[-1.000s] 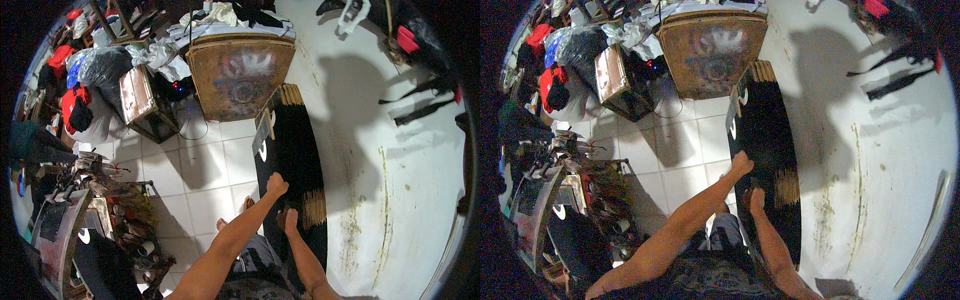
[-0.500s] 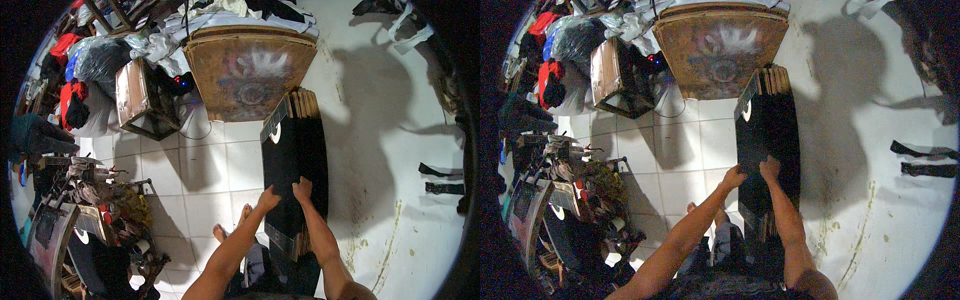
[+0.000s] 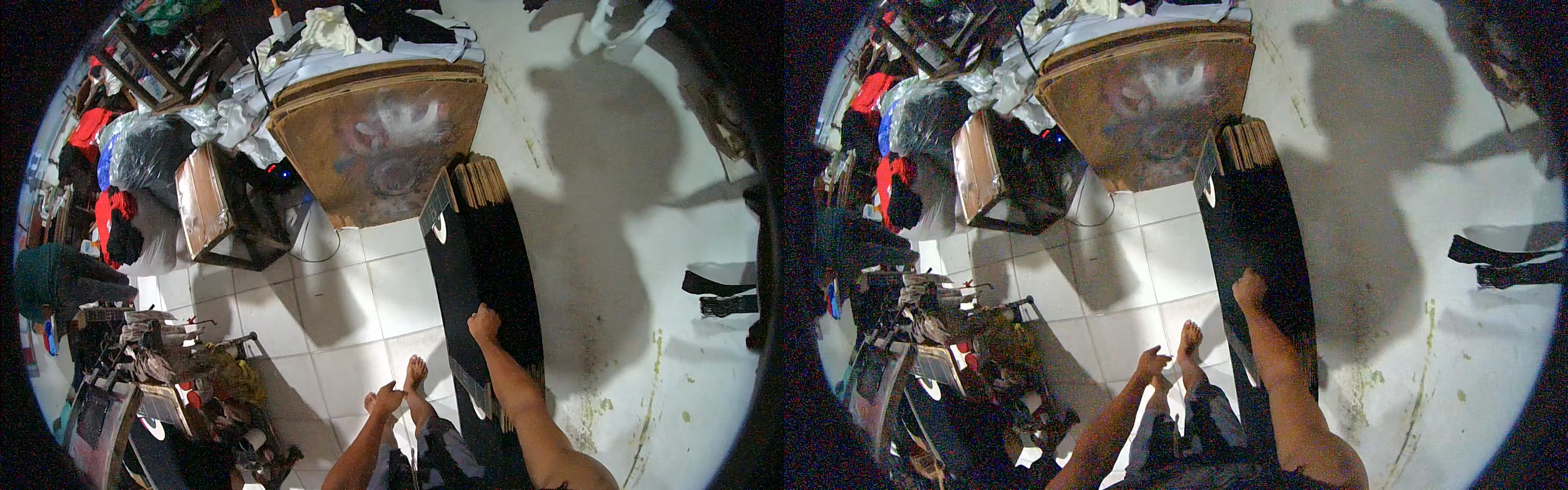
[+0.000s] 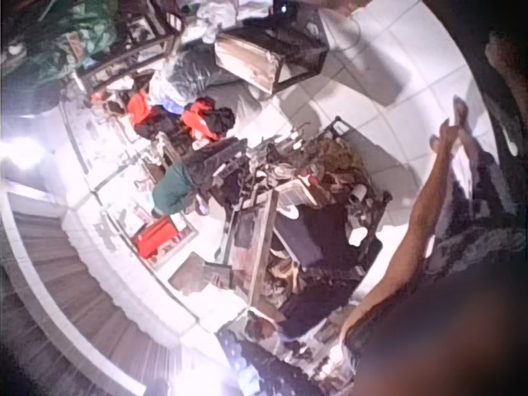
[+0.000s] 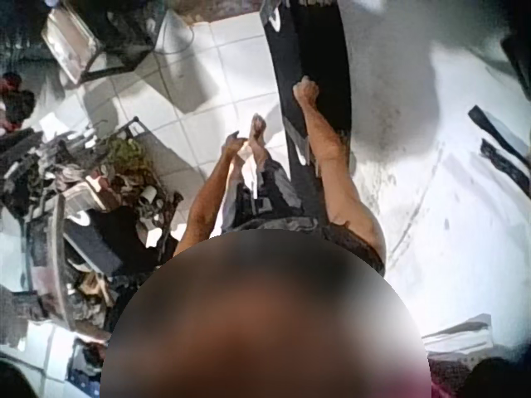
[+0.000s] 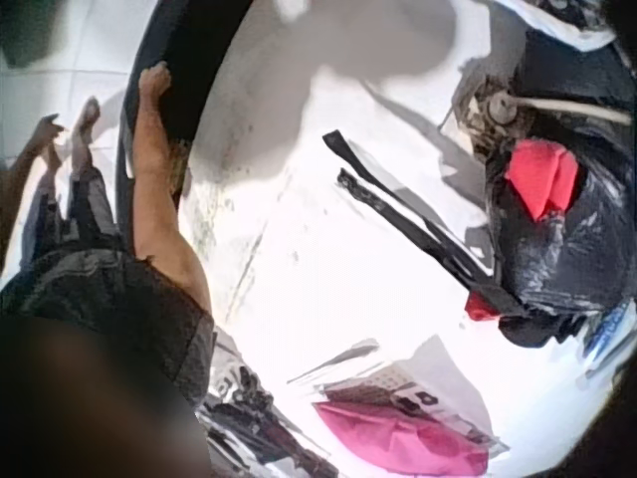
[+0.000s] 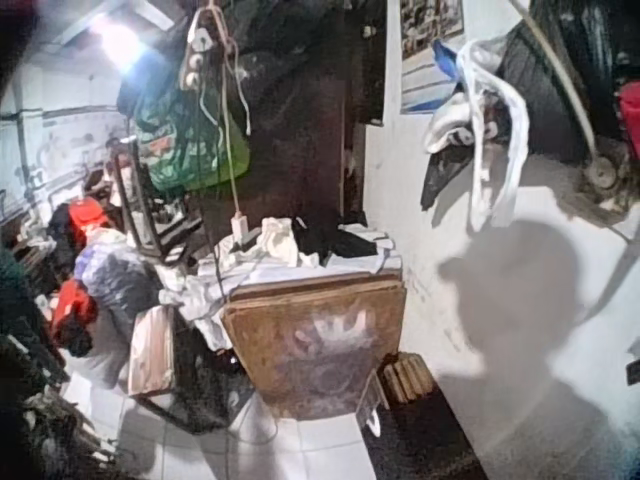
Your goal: The person assists a coworker with screen printing by taking printed black t-shirts from the press and stacking them on a nearby table. The coworker operates the squeegee and press while the camera wearer handles the finished garments.
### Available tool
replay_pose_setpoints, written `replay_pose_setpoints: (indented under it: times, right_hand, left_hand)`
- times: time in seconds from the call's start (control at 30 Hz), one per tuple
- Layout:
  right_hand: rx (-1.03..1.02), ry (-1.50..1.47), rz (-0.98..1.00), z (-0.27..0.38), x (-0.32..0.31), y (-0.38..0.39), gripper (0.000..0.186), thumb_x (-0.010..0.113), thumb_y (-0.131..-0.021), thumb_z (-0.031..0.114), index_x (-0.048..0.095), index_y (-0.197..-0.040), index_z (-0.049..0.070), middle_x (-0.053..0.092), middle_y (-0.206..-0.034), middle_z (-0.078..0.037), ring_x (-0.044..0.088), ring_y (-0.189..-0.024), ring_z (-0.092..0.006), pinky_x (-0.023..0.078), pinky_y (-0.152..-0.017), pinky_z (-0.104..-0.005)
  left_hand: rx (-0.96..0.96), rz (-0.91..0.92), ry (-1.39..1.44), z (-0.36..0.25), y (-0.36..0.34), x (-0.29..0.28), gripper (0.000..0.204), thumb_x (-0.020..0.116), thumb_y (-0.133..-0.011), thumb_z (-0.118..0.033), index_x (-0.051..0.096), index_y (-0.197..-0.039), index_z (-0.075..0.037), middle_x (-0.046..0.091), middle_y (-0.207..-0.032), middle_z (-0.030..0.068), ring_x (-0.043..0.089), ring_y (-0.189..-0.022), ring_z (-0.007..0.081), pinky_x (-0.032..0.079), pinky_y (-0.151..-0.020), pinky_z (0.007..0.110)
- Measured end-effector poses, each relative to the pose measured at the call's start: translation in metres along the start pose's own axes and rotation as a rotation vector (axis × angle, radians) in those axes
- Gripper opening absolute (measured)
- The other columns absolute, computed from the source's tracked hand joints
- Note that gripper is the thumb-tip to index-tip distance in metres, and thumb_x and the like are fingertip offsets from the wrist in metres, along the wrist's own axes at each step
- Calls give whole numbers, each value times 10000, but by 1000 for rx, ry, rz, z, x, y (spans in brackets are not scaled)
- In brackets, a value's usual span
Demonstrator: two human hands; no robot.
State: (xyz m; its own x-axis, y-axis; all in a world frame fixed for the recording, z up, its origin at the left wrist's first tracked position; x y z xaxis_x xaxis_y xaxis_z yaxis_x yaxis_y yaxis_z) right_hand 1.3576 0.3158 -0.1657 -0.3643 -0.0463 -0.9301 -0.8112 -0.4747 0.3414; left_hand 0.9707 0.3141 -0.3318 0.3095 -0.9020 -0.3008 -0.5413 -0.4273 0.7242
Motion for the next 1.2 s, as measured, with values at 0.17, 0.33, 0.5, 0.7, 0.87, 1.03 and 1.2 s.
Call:
replay_pose_setpoints:
  times: [0.17, 0.33, 0.5, 0.7, 0.87, 1.03, 1.2]
  right_hand:
    - [2, 35, -70, -3, -1, -4, 245, 605, -614, 153, 538, -814, 29, 596, -770, -176, 584, -760, -329, 463, -669, -431]
    - [-59, 42, -11, -6, -1, 3, 298, 608, -722, 199, 525, -936, 8, 584, -884, -185, 568, -838, -336, 451, -725, -430]
    - [25, -24, -136, -22, -31, 46, 427, 603, -741, 208, 470, -1095, 9, 544, -1014, -188, 543, -926, -323, 442, -777, -415]
    - [185, -53, -21, -78, -29, 166, 483, 605, -740, 200, 436, -1152, 15, 525, -1047, -177, 509, -994, -313, 432, -805, -404]
    - [155, 14, 133, -107, 0, 235, 463, 618, -697, 199, 474, -1106, 34, 506, -1080, -172, 509, -992, -315, 433, -810, -405]
    - [143, 3, 308, -115, 33, 261, 488, 609, -699, 248, 474, -1126, 54, 454, -1164, -164, 466, -1062, -322, 405, -866, -408]
    - [154, 142, 426, -117, 56, 263, 587, 566, -734, 282, 368, -1236, 51, 248, -1350, -152, 381, -1161, -309, 360, -927, -398]
  left_hand:
    - [-22, 25, 9, 28, 20, 6, 568, 588, -712, -193, 403, -1181, 69, 596, -966, 197, 571, -813, 241, 438, -734, 297]
    - [-263, -81, 446, 17, 55, -33, 613, 673, -644, -137, 434, -1143, 126, 581, -986, 231, 566, -905, 235, 450, -771, 292]
    - [-243, -26, 446, -6, 83, -61, 603, 566, -769, -109, 273, -1261, 79, 617, -912, 164, 567, -617, 185, 440, -486, 258]
    - [-168, 86, 425, -5, 100, -63, 571, 551, -784, -128, 293, -1250, 76, 621, -926, 142, 577, -632, 165, 445, -475, 246]
    - [-149, 124, 319, 1, 123, -79, 557, 567, -778, -154, 334, -1246, 37, 627, -925, 97, 587, -659, 182, 447, -510, 264]
    - [-310, 82, 371, 27, 152, -101, 579, 616, -707, -141, 402, -1216, 36, 600, -815, 124, 570, -621, 180, 429, -484, 288]
    - [-214, 223, 164, 59, 133, -111, 432, 482, -827, -148, 389, -1213, 21, 604, -975, 130, 606, -734, 214, 467, -558, 309]
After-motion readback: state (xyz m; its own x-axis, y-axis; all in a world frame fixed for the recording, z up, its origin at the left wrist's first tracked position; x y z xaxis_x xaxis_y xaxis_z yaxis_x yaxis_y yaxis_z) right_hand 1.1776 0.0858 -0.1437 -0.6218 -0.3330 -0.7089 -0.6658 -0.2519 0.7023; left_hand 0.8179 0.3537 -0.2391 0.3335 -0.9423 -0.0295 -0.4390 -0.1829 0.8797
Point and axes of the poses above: each hand's wrist, its own y-axis away from the middle knuckle, its own x-axis out of the palm, z = x × y, the point moved 8 cm from there along -y, towards the middle knuckle
